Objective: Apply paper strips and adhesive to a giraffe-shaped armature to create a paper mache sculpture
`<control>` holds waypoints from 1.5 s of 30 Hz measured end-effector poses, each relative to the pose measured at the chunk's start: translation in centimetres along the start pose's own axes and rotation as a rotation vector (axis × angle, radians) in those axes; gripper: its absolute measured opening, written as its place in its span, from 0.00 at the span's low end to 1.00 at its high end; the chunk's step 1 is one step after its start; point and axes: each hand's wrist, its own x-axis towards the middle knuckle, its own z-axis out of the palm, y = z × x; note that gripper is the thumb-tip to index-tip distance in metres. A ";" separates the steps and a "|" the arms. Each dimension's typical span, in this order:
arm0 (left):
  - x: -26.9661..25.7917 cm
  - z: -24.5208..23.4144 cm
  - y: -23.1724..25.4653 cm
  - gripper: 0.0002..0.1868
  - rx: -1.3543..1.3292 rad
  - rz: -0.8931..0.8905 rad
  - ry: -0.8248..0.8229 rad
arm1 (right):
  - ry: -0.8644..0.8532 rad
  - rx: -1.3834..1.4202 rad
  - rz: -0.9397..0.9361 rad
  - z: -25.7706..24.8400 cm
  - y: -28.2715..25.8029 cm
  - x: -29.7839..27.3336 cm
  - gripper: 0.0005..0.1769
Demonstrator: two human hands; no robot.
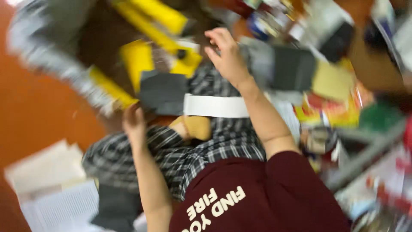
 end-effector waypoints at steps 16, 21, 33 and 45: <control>1.0 -0.1 3.2 0.12 0.274 -0.190 0.014 | -0.762 -0.471 1.119 -13.0 19.8 -28.6 0.41; 0.5 -0.5 2.6 0.11 0.210 -0.159 0.018 | -0.919 -0.575 1.228 -7.1 30.8 -40.2 0.49; -0.5 0.9 3.5 0.09 0.212 -0.134 0.153 | -0.060 -0.323 0.366 -13.3 3.6 -12.6 0.11; -5.7 -1.2 11.9 0.30 -0.672 -0.395 0.096 | -0.777 1.142 0.891 11.2 -2.6 -12.3 0.25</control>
